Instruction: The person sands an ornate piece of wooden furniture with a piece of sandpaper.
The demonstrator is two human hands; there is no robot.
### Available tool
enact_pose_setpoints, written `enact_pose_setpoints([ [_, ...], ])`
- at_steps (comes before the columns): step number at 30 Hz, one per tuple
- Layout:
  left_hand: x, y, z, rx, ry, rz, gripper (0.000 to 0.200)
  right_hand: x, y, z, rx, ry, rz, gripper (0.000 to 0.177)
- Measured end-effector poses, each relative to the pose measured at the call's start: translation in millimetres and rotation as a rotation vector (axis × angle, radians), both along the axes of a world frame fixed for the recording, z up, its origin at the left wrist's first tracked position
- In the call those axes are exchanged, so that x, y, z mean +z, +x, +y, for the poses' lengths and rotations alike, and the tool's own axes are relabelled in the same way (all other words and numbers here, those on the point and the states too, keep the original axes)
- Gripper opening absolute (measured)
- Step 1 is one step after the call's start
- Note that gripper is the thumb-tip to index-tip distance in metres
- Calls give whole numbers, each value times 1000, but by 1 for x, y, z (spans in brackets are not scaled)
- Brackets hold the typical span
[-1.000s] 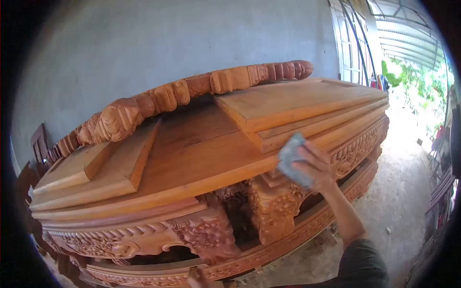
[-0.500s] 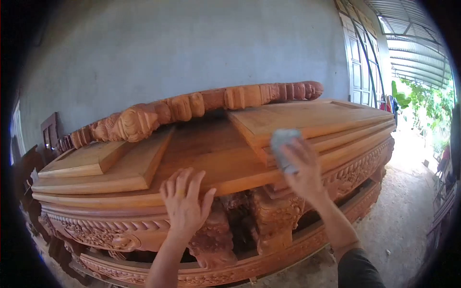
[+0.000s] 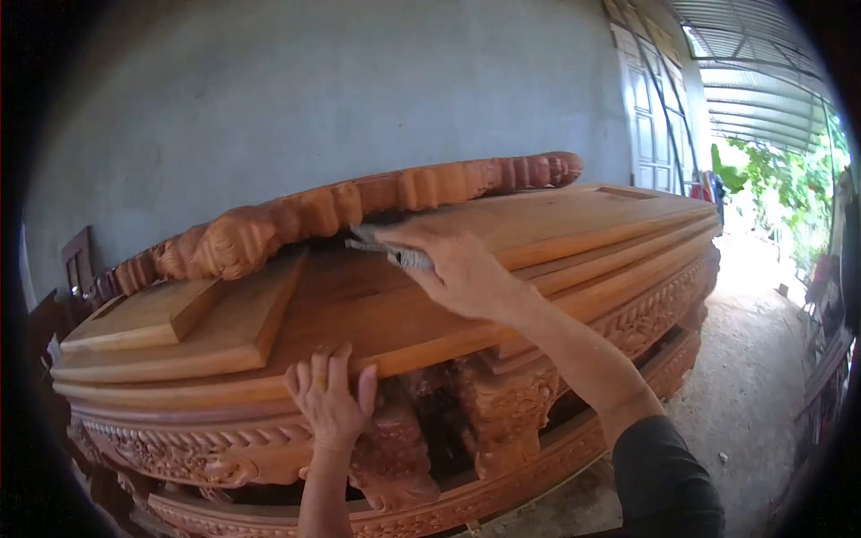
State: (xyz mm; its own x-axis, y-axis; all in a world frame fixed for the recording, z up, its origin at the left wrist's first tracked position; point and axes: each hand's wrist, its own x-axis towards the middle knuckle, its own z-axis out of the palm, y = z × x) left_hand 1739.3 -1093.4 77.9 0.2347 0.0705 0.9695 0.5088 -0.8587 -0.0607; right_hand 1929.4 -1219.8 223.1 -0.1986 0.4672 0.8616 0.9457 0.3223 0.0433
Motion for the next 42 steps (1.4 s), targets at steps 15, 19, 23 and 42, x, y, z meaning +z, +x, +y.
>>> enact_pose_setpoints([
  [15, 4, 1, -8, -48, -23, -21, 29, -35, 283, -175, -1110, 75, 295, 35],
  [19, 2, 1, -6, -47, -13, -21, 30, -34, 155, -115, -676, -15, 197, 33],
  [23, -1, 2, -4, -21, -26, -9, 33, -25, 103, -74, -334, -81, 54, 43],
  [42, -2, 3, -7, -4, -56, 7, 30, 26, 126, 23, -518, -578, 103, 56],
])
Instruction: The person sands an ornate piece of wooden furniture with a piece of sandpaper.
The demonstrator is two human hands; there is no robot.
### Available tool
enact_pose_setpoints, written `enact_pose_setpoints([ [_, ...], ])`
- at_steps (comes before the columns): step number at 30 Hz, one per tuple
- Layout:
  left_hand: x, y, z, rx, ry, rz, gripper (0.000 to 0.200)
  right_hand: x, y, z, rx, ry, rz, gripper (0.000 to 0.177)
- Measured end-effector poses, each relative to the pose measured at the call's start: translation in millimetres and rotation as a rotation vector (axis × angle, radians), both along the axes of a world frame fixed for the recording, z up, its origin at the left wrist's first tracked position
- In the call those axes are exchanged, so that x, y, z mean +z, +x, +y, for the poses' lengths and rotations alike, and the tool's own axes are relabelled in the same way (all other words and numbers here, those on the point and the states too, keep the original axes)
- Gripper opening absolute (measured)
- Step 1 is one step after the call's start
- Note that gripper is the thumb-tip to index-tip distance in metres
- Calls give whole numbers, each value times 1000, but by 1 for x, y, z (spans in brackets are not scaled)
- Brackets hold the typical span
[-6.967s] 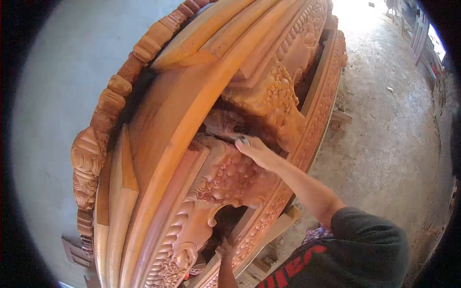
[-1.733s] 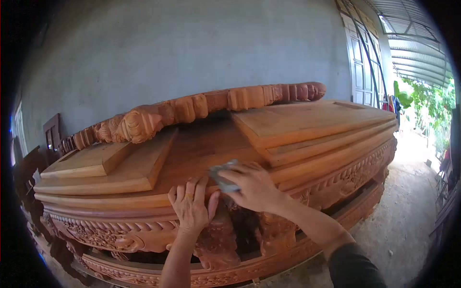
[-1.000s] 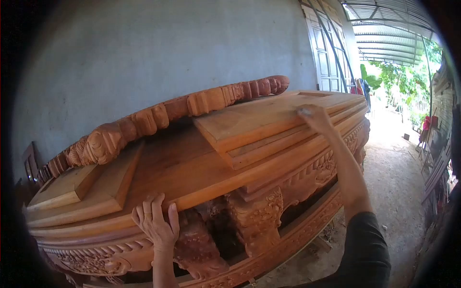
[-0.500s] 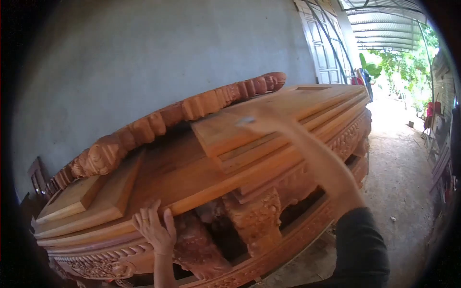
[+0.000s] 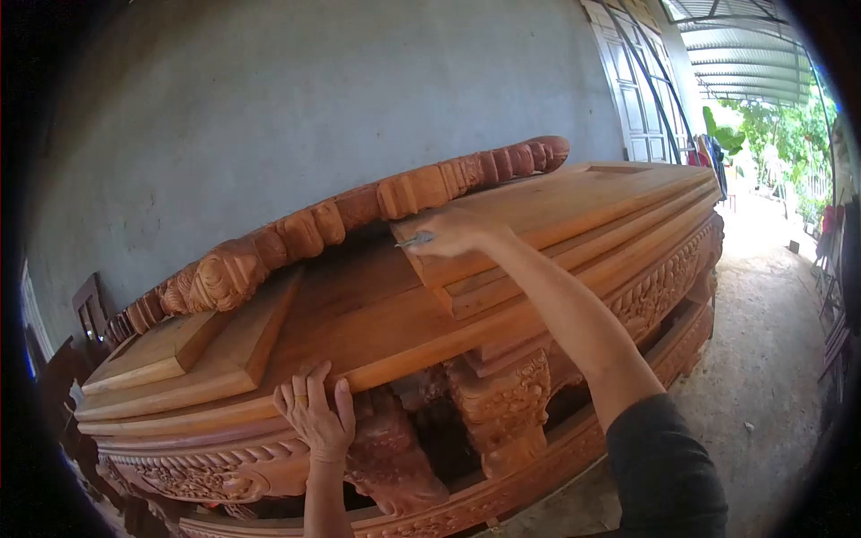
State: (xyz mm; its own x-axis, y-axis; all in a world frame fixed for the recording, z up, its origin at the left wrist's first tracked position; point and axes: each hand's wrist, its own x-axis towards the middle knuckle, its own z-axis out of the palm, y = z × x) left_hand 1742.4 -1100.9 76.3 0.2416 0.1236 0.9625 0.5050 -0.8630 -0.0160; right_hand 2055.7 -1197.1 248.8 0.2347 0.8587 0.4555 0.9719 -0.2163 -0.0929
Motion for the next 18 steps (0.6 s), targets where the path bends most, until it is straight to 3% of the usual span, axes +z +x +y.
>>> enact_pose_setpoints([
  [3, 4, -2, -1, 4, 29, -15, 29, 0, 95, 0, -72, -81, -39, 53],
  [6, 4, -3, -1, -3, 55, -34, 29, -24, 206, -65, -271, 174, 121, 45],
  [7, 4, -3, 0, -24, 58, -30, 29, -19, 206, -90, -414, 198, 48, 49],
  [8, 3, -3, 1, -24, 38, -30, 29, -20, 238, -102, -673, 169, -7, 63],
  [9, 4, -5, 1, -18, 34, -41, 29, -15, 228, -102, -666, 169, -18, 63],
  [11, 5, -4, -1, -35, 45, -28, 29, -16, 194, -121, -985, 209, -85, 52],
  [14, 0, -4, 2, 51, 40, -5, 29, -23, 136, -106, -846, 202, -110, 44],
  [15, 0, -3, 3, 15, 46, 6, 29, -46, 113, -91, -438, 634, -154, 27],
  [16, 0, -3, 4, 12, 40, -4, 29, -35, 44, -98, -403, 330, -113, 37],
  [17, -1, -2, 4, 15, 31, -15, 28, -38, 10, -92, -310, 211, -122, 31],
  [18, -2, 0, 4, -6, 34, -2, 28, -45, -22, -97, -91, 276, -197, 27],
])
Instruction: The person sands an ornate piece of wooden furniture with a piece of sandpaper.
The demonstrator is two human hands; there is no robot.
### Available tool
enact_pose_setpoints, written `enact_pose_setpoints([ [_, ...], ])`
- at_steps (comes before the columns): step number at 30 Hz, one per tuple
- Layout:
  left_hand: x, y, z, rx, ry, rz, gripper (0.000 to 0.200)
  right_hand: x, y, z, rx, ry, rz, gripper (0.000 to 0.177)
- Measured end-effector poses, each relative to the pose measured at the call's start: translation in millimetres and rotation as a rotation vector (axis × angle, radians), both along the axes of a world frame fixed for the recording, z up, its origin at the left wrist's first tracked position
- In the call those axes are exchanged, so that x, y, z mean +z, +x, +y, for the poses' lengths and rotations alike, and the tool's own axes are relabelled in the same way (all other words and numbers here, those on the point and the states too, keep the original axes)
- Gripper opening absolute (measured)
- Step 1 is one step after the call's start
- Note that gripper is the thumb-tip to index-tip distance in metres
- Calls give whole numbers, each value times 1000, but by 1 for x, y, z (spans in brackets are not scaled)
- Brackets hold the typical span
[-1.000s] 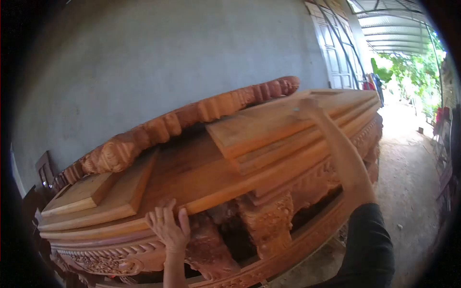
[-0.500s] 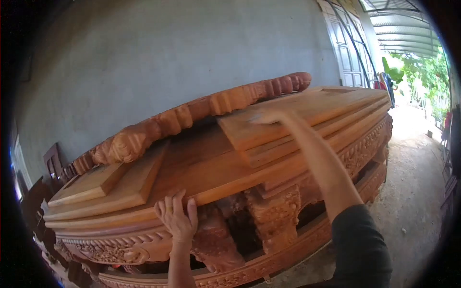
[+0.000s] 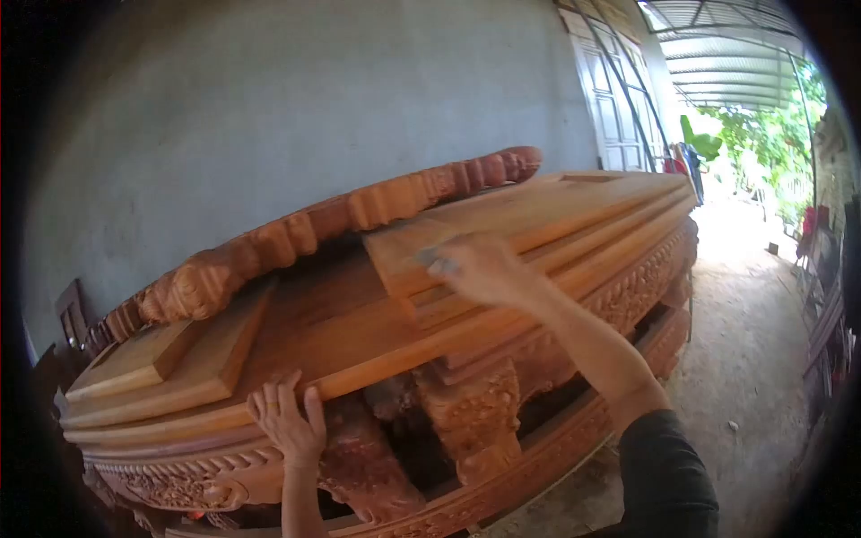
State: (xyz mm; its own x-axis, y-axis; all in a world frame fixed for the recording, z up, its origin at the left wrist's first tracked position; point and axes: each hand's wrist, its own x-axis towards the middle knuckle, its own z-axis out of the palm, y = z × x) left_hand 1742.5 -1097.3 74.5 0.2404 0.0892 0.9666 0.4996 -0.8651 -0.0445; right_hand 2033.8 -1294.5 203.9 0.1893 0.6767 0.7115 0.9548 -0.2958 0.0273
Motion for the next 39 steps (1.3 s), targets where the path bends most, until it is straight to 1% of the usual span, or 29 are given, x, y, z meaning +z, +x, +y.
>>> enact_pose_setpoints([
  [1, -1, 0, 0, 12, -16, -2, 28, -10, 0, -1, -12, 4, 11, 27],
  [3, 1, 0, -2, 37, -24, 2, 27, -24, 4, 5, 401, 438, -468, 29],
  [5, 2, -1, -3, 3, -46, 6, 27, -22, 45, -18, 363, 434, -420, 33],
  [7, 3, -1, -4, 10, -22, -2, 28, -26, 97, -63, 83, 306, 148, 34],
  [8, 4, 0, -4, 3, -1, -8, 28, -30, 149, -80, -10, 429, 7, 36],
  [9, 4, 0, -3, 19, -2, -9, 28, -29, 181, -103, -159, 448, -12, 37],
  [10, 3, 1, -2, 15, 7, -14, 29, -28, 197, -121, -292, 502, 2, 34],
  [11, 2, 1, -2, 10, 16, -19, 29, -30, 215, -136, -381, 519, -20, 34],
  [12, 0, 0, -2, 35, -24, -7, 29, -31, 225, -142, -472, 535, -44, 35],
  [13, 0, -1, -2, 42, -31, -9, 29, -31, 222, -136, -464, 530, -45, 35],
  [15, 1, 1, -3, 26, -15, -16, 30, -35, 202, -121, -775, 537, 44, 37],
  [17, 2, 1, -5, 27, -31, -18, 30, -52, 154, -92, -718, 572, -30, 38],
  [18, 3, 1, -6, 28, -38, -12, 30, -62, 125, -73, -512, 672, -28, 35],
  [19, 3, 1, -7, 21, -38, -5, 30, -64, 77, -62, -220, 720, -91, 28],
  [20, 3, 2, -7, 31, -16, -13, 30, -81, 59, -41, -202, 597, -156, 22],
  [21, 4, 3, -8, 37, 9, -20, 31, -81, 9, -36, -107, 502, -183, 20],
  [22, 2, 3, -8, 39, -6, 0, 31, -91, -8, -22, 74, 484, -293, 25],
  [24, -1, 2, -5, 44, 1, 14, 32, -94, -36, -10, 350, 391, -303, 36],
  [25, 0, 3, -6, 63, 1, 14, 33, -95, -27, -11, 340, 399, -293, 36],
  [27, 6, 4, -13, 28, 11, 39, 32, -94, 4, -19, 333, 352, -447, 42],
  [29, 5, 4, -15, 16, -2, 25, 31, -85, 42, -59, 231, 387, -348, 42],
  [30, 4, 6, -17, 13, -10, 36, 31, -83, 67, -82, 143, 389, -311, 40],
  [32, 5, 11, -23, 61, -31, -14, 32, -77, 116, -138, -24, 391, -237, 37],
  [33, 5, 13, -26, 61, -35, -7, 32, -82, 149, -161, -117, 433, -157, 38],
  [34, 5, 17, -29, 123, -40, -15, 34, -87, 184, -180, -205, 475, -81, 38],
  [35, 5, 19, -32, 190, -44, -25, 36, -86, 215, -201, -235, 492, 23, 39],
  [36, 6, 20, -34, 203, -45, -27, 36, -85, 241, -216, -259, 508, 128, 41],
  [37, 6, 20, -36, 203, -59, 2, 39, -86, 260, -225, -241, 507, 129, 41],
  [39, 7, 13, -38, 230, -76, 25, 43, -86, 285, -222, -281, 719, 272, 41],
])
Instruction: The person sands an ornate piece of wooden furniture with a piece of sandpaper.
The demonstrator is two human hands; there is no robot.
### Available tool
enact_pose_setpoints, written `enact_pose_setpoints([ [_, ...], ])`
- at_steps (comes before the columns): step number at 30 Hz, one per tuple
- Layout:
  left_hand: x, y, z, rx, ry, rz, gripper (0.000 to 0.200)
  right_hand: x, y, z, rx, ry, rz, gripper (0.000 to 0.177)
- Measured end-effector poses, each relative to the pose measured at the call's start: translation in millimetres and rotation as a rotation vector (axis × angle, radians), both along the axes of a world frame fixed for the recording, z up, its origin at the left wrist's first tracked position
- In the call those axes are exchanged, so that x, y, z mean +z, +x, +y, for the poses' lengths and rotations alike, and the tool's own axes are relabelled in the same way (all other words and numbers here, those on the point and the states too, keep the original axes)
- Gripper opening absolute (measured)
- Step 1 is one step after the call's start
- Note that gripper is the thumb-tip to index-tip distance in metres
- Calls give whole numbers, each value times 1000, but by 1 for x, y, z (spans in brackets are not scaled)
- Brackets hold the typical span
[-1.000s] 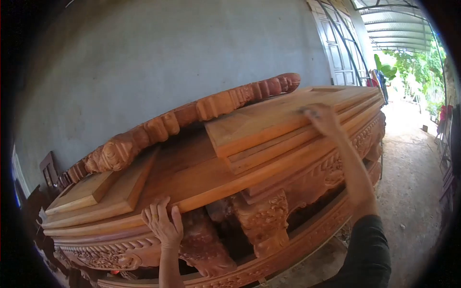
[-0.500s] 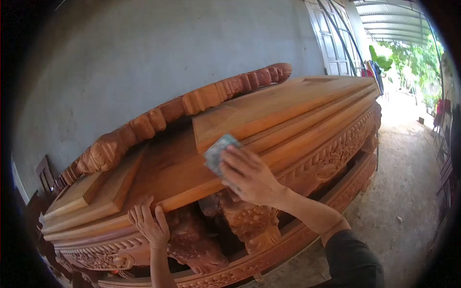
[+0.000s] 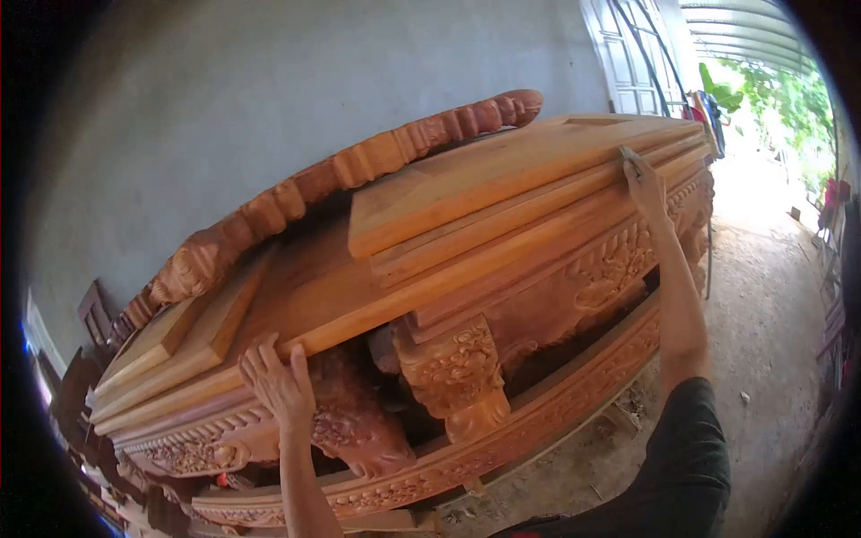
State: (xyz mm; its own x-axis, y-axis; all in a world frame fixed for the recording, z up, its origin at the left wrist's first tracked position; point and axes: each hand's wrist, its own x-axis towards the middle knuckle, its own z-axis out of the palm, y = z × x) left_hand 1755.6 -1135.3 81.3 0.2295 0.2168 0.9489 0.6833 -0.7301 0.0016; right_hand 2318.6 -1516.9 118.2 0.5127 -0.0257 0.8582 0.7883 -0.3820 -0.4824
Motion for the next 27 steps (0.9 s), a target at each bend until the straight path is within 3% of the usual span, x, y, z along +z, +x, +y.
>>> enact_pose_setpoints([
  [1, 0, -2, -1, -14, 11, 27, 45, -1, -6, 16, 22, -2, -9, 41],
  [3, 2, -3, -4, -36, 0, 42, 52, -8, -52, 62, -187, 33, -235, 42],
  [5, 3, 1, -13, -14, -10, 10, 52, -10, -148, 112, -45, -2, -417, 45],
  [6, 4, 3, -17, -13, 0, 5, 53, -24, -182, 139, 0, -90, -365, 49],
  [7, 4, 4, -19, -7, -12, 1, 53, -27, -228, 156, 104, -215, -486, 49],
  [9, 2, 6, -18, 39, -3, 1, 53, -46, -281, 189, 420, -232, -642, 59],
  [11, 2, 3, -16, 57, -27, 21, 53, -52, -298, 198, 525, -268, -718, 57],
  [14, 5, 1, -22, 63, -83, 26, 55, -47, -240, 167, 454, -266, -881, 58],
  [17, -2, 8, -20, 122, -90, 9, 58, -41, -152, 104, 244, -315, -802, 58],
  [20, -8, 17, -15, 231, -97, -55, 61, -33, -69, 33, 144, -294, -644, 47],
  [24, -11, 21, -20, 222, -150, -63, 65, -43, 45, -31, 44, -105, -284, 47],
  [25, -11, 21, -20, 223, -161, -65, 66, -43, 44, -25, 54, -112, -298, 47],
  [27, -11, 23, -21, 236, -166, -92, 67, -44, 44, -16, -6, 143, -115, 50],
])
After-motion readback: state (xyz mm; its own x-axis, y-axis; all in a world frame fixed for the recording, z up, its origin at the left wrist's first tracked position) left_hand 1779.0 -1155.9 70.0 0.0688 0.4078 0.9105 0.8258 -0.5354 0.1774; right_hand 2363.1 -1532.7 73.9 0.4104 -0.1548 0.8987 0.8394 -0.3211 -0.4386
